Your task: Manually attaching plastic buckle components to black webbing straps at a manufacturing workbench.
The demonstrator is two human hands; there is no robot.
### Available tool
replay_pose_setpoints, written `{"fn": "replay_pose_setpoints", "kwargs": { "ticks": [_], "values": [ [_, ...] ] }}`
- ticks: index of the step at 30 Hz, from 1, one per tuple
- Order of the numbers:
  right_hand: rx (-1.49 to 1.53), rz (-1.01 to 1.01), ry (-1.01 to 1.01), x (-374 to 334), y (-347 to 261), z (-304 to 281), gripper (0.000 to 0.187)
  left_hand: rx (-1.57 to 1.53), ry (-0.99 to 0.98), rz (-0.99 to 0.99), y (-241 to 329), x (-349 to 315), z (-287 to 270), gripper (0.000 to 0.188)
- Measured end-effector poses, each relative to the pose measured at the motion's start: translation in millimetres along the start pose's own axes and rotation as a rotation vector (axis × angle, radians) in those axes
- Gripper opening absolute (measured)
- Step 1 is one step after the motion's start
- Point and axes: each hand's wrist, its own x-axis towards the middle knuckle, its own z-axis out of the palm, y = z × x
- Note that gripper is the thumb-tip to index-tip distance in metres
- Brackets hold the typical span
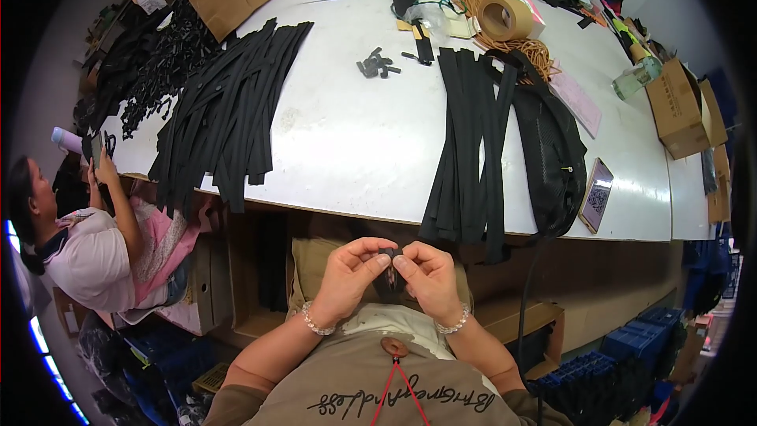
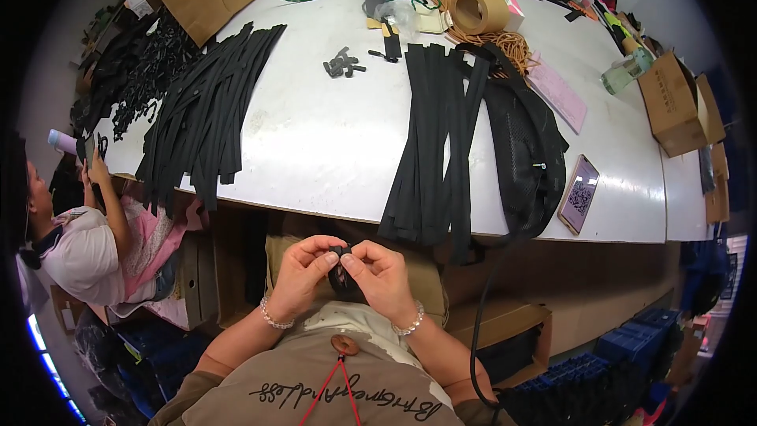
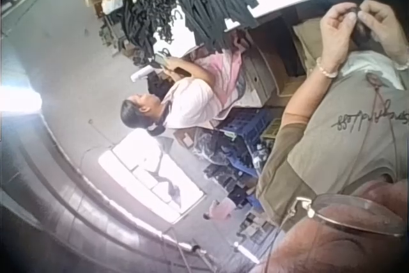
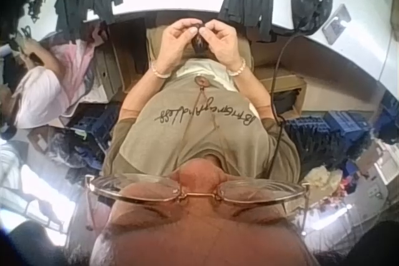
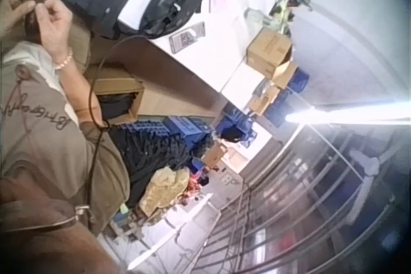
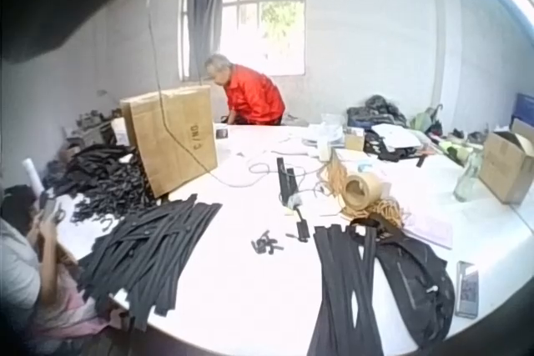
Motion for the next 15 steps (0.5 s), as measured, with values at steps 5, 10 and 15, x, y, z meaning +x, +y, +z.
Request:
{"fn": "replay_pose_setpoints", "kwargs": {
  "ticks": [5, 10, 15],
  "values": [
    [-0.019, -0.094, -0.067, 8.6, 10.1, -8.4, 0.016, -0.186, -0.007, -0.124, -5.4, 2.6, 3.3, 0.018],
    [-0.115, -0.156, -0.094, 13.5, 7.5, -9.0, 0.017, -0.297, -0.023, -0.118, -5.5, 6.2, 3.9, 0.017],
    [-0.205, -0.341, -0.127, 18.6, 6.4, -2.0, 0.019, -0.365, 0.034, -0.078, 1.9, 11.6, -0.7, 0.018]
  ]
}}
